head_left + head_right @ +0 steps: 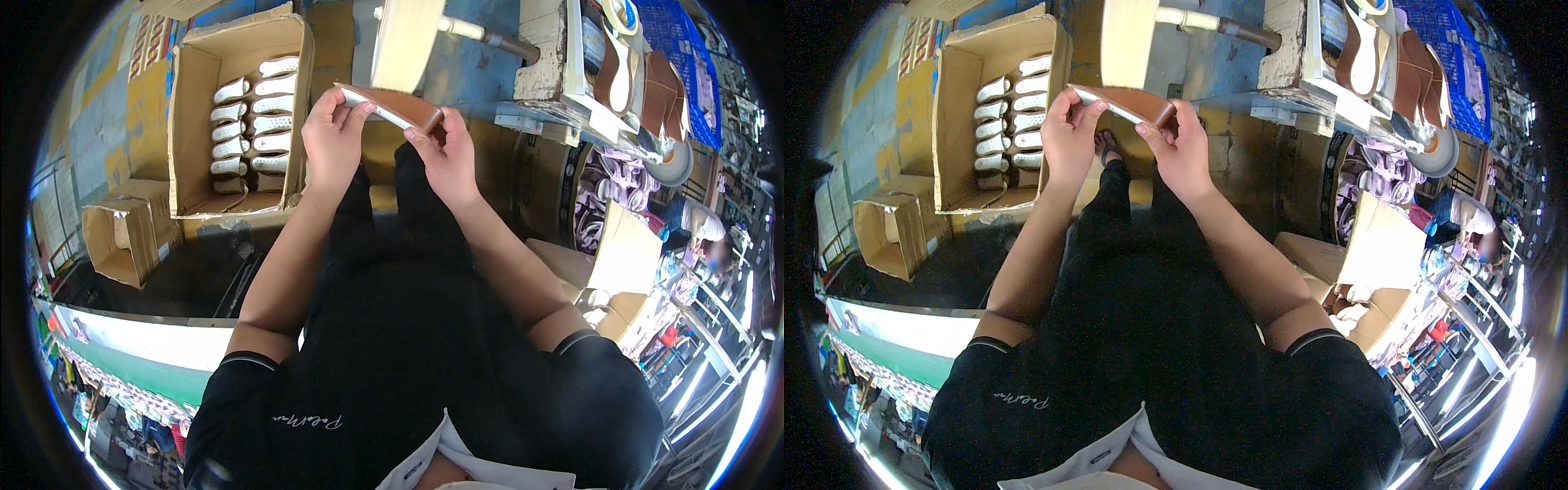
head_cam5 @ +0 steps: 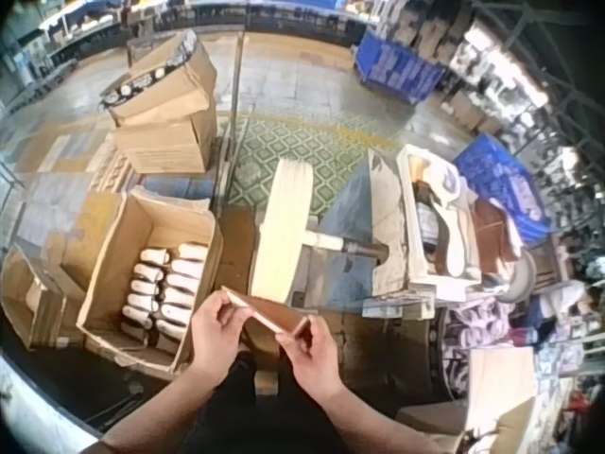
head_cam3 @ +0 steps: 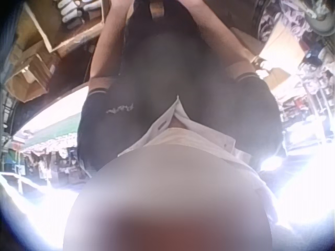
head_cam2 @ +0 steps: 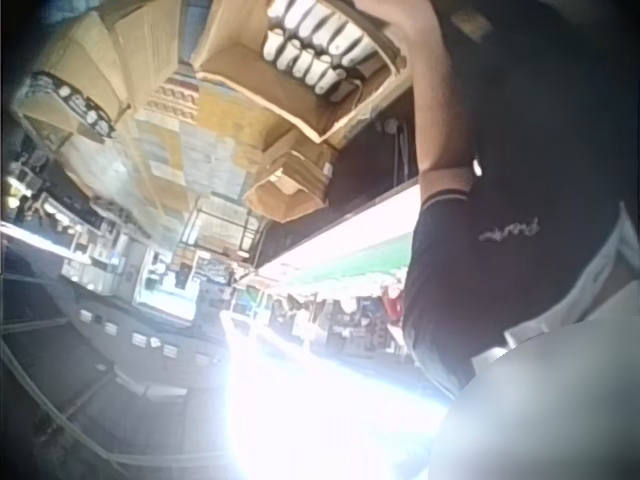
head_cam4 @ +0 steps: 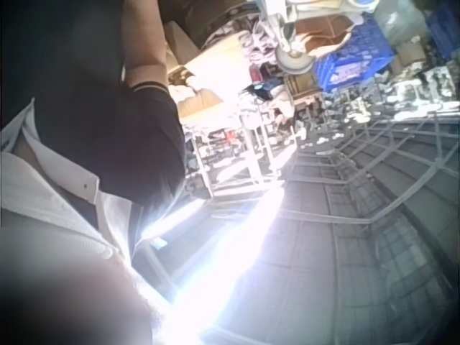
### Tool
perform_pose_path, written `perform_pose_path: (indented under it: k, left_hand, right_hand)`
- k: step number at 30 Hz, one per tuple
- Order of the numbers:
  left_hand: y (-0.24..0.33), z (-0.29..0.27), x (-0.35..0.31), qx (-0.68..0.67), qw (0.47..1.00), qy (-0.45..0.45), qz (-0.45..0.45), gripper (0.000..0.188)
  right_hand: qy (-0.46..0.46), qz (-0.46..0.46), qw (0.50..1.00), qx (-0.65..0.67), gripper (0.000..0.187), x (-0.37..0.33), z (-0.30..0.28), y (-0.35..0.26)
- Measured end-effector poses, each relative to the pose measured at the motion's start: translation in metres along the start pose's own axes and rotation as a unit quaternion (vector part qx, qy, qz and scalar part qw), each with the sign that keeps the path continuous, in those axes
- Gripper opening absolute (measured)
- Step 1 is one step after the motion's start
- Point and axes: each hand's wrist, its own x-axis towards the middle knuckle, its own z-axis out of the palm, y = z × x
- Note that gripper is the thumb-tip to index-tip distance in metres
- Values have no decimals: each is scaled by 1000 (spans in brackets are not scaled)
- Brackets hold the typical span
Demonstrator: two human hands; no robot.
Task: The person repeatedly presses the edges of a brown shoe sole against a rotating buffing wheel to smooth the surface. They rotate the sole in their hands to treat different edges and inspect the result, then place the finished sole into a cardboard box.
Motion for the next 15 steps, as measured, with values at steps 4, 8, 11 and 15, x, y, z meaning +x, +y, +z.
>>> perform_pose_path:
  k: [4,8,11,15]
  left_hand:
    - [1,2,6,36,999,2,1,19]
    - [5,5,7,52,999,-5,-12,20]
    - [6,6,6,57,998,1,2,20]
    - [4,6,5,104,995,-4,5,20]
  right_hand:
    - [-9,-10,999,37,38,3,-3,1]
    - [-3,-12,999,39,39,4,-3,7]
    - [1,-16,1000,26,40,4,-3,9]
    - [3,-22,999,40,41,3,-5,9]
